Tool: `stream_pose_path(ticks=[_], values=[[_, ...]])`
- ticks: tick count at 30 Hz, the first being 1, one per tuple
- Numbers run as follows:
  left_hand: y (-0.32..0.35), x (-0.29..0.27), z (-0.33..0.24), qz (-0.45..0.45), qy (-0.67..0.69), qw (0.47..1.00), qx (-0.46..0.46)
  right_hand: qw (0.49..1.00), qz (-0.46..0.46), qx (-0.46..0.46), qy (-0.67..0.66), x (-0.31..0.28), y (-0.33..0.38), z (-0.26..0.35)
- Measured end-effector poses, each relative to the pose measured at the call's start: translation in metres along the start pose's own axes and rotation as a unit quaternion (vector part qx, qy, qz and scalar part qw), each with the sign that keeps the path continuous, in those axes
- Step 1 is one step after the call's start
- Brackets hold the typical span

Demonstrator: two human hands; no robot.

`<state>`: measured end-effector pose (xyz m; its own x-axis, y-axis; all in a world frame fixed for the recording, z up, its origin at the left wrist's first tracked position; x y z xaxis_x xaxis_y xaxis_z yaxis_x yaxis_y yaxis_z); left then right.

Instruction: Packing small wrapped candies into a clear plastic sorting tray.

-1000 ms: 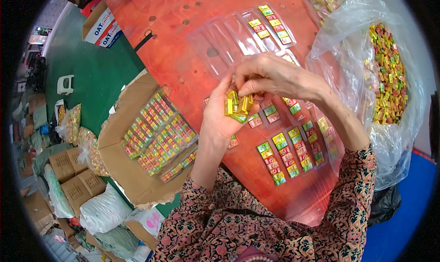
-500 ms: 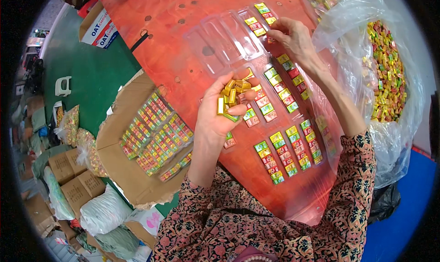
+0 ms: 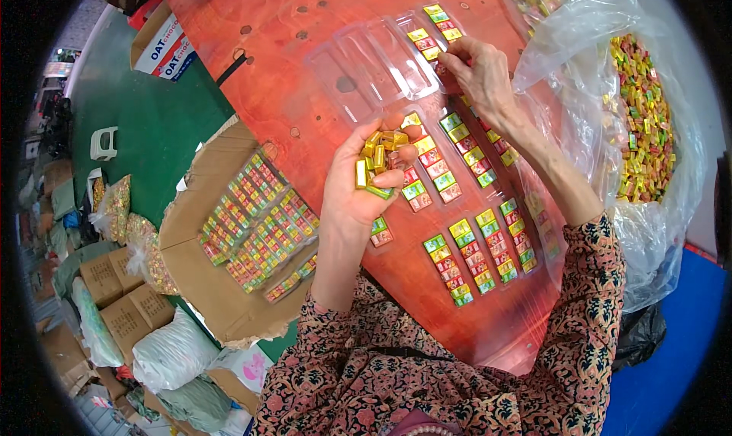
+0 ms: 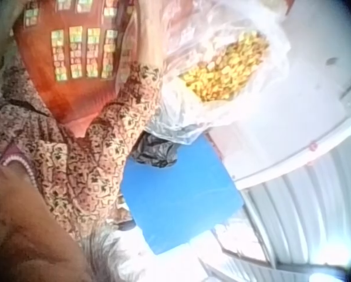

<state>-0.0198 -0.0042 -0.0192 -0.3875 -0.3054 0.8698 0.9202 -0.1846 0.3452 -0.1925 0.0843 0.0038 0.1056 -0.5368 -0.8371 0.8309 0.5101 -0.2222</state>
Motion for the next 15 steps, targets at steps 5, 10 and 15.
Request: stream_pose_path(ticks=[5, 10, 15], values=[[0.0, 0.001, 0.0, -0.009, 0.014, 1.0, 0.002, 0.999, -0.017, 0.035, -0.031, -0.005, 0.0, 0.0], [-0.002, -0.001, -0.002, -0.01, 0.02, 1.0, 0.002, 0.999, 0.0, 0.042, 0.004, -0.009, 0.001, -0.004], [-0.003, 0.0, -0.003, 0.0, 0.008, 1.0, 0.009, 0.995, 0.032, -0.051, 0.081, -0.016, 0.007, 0.006]])
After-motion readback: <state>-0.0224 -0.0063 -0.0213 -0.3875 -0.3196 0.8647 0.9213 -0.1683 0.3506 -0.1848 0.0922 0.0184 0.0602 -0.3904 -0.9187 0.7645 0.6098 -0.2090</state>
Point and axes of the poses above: each hand's wrist, its own y-axis away from the middle knuckle, its own x-axis out of the palm, z = x × y, the point moved 5 cm from there along -y, towards the middle knuckle, and after that the axes turned 13 degrees about y, right-handed, at the moved point
